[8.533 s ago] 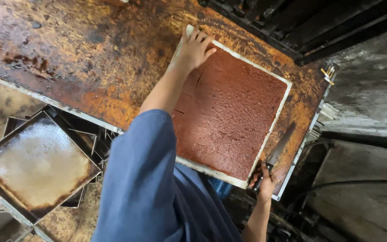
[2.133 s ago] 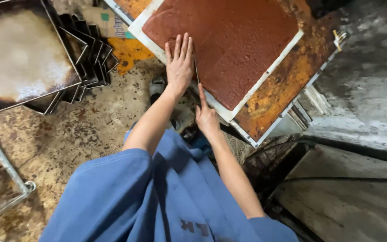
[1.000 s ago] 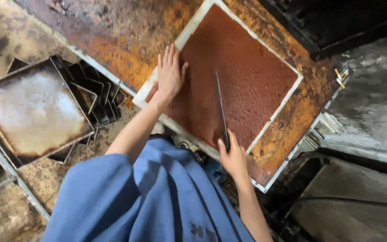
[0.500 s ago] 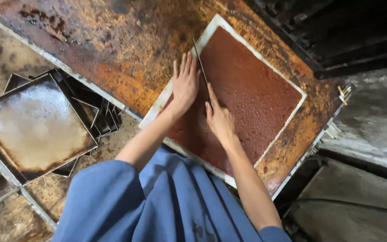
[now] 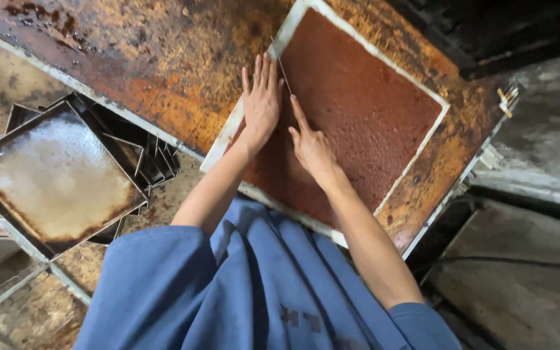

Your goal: Cutting a large sheet of cake into uniform squares using a metal guide and a knife

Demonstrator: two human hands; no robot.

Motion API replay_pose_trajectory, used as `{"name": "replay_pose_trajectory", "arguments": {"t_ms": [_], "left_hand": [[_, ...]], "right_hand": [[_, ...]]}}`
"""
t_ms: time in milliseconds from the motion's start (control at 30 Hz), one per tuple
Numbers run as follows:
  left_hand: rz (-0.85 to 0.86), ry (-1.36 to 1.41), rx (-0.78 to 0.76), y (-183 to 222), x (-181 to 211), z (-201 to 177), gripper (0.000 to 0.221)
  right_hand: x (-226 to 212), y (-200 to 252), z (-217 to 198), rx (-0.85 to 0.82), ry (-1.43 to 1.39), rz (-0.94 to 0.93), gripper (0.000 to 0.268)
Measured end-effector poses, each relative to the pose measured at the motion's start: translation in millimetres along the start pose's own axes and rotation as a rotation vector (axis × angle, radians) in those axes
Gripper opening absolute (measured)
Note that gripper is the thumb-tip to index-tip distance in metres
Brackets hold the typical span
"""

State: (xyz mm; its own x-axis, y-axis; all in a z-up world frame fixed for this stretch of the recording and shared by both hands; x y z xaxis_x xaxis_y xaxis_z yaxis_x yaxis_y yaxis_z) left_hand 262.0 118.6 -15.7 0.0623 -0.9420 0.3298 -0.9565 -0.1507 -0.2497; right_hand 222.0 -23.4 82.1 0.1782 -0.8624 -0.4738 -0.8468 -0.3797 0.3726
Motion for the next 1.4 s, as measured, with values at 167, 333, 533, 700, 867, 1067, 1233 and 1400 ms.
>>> {"name": "replay_pose_trajectory", "arguments": {"t_ms": [167, 333, 533, 700, 867, 1067, 1233, 1400], "left_hand": [[0.025, -0.069, -0.052, -4.4, 3.1, 15.7, 0.051], [0.037, -0.080, 0.014, -0.7, 3.3, 13.2, 0.050], [-0.003, -0.109, -0.101, 37.7, 40.4, -12.6, 0.054], [0.002, -0.122, -0.024, 60.5, 51.8, -15.5, 0.053], [0.038, -0.063, 0.110, 56.3, 42.0, 5.5, 0.053], [0.017, -0.092, 0.114, 57.8, 43.2, 6.2, 0.053], [-0.002, -0.072, 0.087, 54.0, 44.1, 5.2, 0.053], [-0.009, -0.108, 0.056, 50.8, 36.0, 13.2, 0.055]], "right_hand": [[8.9, 4.6, -2.0, 0.028, 0.052, -0.055, 0.073], [12.3, 25.3, -2.4, 0.005, 0.015, -0.016, 0.072], [21.2, 54.6, -5.3, -0.082, -0.017, 0.063, 0.074], [22.8, 68.3, -9.0, -0.045, 0.009, 0.071, 0.073], [21.1, 81.8, -16.8, -0.073, -0.005, 0.036, 0.069], [27.3, 83.8, -9.7, -0.097, -0.075, 0.035, 0.071], [23.3, 64.9, -12.4, -0.086, -0.069, 0.035, 0.070], [17.5, 74.9, -17.6, -0.121, -0.068, 0.025, 0.069]]}}
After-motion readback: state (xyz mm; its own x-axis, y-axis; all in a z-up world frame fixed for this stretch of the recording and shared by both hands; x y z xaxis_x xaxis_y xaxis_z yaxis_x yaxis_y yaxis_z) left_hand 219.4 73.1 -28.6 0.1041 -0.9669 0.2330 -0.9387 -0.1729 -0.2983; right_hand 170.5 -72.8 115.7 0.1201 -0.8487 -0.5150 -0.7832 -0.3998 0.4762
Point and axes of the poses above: each hand's wrist, its own y-axis away from the middle knuckle, its own z-axis out of the palm, x = y × z, the point moved 3 cm from there along -y, towards the middle knuckle, and after that the axes turned 1 degree about -y, right-handed, at the moved point
